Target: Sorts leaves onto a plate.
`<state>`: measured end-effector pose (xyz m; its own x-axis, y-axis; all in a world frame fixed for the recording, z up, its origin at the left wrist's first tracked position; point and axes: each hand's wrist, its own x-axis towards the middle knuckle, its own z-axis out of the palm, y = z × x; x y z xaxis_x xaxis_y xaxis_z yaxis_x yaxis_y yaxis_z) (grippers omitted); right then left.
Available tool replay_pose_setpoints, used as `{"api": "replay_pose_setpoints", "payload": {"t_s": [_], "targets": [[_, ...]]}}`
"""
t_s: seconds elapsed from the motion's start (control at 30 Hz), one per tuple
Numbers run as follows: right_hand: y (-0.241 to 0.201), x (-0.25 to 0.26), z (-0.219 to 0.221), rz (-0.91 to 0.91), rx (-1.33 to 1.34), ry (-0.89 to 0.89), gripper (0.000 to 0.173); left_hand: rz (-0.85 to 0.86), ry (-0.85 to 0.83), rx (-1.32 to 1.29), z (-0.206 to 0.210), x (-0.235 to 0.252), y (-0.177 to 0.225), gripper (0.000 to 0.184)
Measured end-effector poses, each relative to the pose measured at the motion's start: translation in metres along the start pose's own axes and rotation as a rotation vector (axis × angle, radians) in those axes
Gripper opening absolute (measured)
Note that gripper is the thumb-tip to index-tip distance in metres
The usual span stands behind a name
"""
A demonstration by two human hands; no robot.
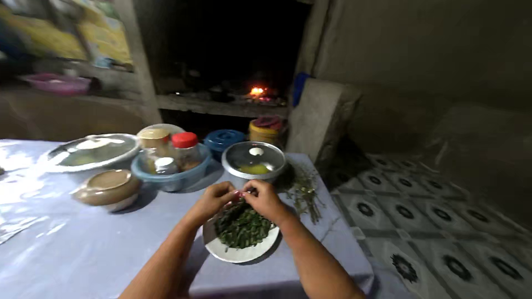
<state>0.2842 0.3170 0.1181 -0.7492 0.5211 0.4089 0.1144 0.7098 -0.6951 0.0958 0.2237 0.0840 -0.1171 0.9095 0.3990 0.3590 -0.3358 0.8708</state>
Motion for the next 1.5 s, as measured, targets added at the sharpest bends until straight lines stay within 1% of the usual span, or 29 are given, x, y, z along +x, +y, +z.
{"api": "replay_pose_setpoints", "payload": {"t_s": [0.1, 0.17, 0.23, 0.3, 0.37, 0.47, 0.53, 0.63, 0.73, 0.8, 0.9, 0.97, 1.07, 1.13, 1.2, 1.27, 1.3, 1.33, 1.4, 1.5], "targets": [[-0.001, 0.001, -0.012, 0.040, 0.010, 0.000, 0.018, 0.001, 0.029, -0.009, 0.001, 0.000, -0.001, 0.018], [-0.005, 0.000, -0.026, 0.071, -0.026, 0.029, 0.018, -0.003, 0.039, -0.013, 0.000, 0.000, -0.002, 0.018], [-0.008, -0.001, -0.049, 0.107, -0.107, 0.091, 0.017, -0.010, 0.052, -0.027, -0.001, 0.000, -0.003, 0.018], [-0.001, -0.003, -0.075, 0.162, -0.199, 0.187, 0.017, -0.011, 0.058, -0.030, -0.002, -0.001, -0.004, 0.018], [0.013, -0.005, -0.101, 0.271, -0.296, 0.273, 0.017, -0.005, 0.059, -0.025, -0.003, -0.001, -0.006, 0.020], [0.032, -0.007, -0.124, 0.512, -0.410, 0.355, 0.019, -0.028, 0.045, 0.000, -0.007, -0.002, -0.002, 0.021], [0.039, -0.007, -0.126, 0.657, -0.469, 0.335, 0.022, -0.072, 0.007, 0.081, -0.013, -0.004, 0.000, 0.022], [0.050, -0.003, -0.121, 0.807, -0.548, 0.263, 0.027, -0.169, -0.064, 0.309, -0.028, -0.006, 0.001, 0.024], [0.055, 0.000, -0.119, 0.888, -0.611, 0.212, 0.029, -0.211, -0.113, 0.517, -0.039, -0.004, -0.004, 0.021], [0.056, 0.001, -0.118, 0.914, -0.659, 0.196, 0.031, -0.234, -0.114, 0.616, -0.041, -0.003, -0.008, 0.021], [0.059, 0.002, -0.119, 0.953, -0.688, 0.184, 0.033, -0.276, -0.105, 0.711, -0.038, 0.000, -0.011, 0.021], [0.060, 0.003, -0.119, 0.981, -0.699, 0.184, 0.033, -0.288, -0.113, 0.729, -0.035, 0.001, -0.012, 0.022], [0.065, 0.005, -0.117, 0.995, -0.718, 0.213, 0.032, -0.284, -0.108, 0.731, -0.030, 0.004, -0.016, 0.022], [0.061, 0.006, -0.115, 0.963, -0.698, 0.245, 0.031, -0.252, -0.104, 0.741, -0.025, 0.005, -0.017, 0.023], [0.053, 0.008, -0.110, 0.864, -0.672, 0.287, 0.030, -0.192, -0.115, 0.748, -0.018, 0.007, -0.018, 0.025], [0.040, 0.009, -0.102, 0.713, -0.612, 0.319, 0.027, -0.097, -0.145, 0.759, -0.010, 0.009, -0.023, 0.028], [0.035, 0.009, -0.096, 0.632, -0.562, 0.305, 0.026, -0.052, -0.157, 0.775, -0.006, 0.010, -0.027, 0.032], [0.031, 0.009, -0.089, 0.551, -0.506, 0.262, 0.026, -0.017, -0.167, 0.800, -0.004, 0.011, -0.031, 0.036], [0.025, 0.011, -0.070, 0.429, -0.408, 0.093, 0.027, 0.011, -0.187, 0.850, 0.000, 0.012, -0.036, 0.041], [0.018, 0.012, -0.037, 0.324, -0.411, -0.180, 0.027, 0.021, -0.196, 0.866, -0.002, 0.011, -0.038, 0.037]]}}
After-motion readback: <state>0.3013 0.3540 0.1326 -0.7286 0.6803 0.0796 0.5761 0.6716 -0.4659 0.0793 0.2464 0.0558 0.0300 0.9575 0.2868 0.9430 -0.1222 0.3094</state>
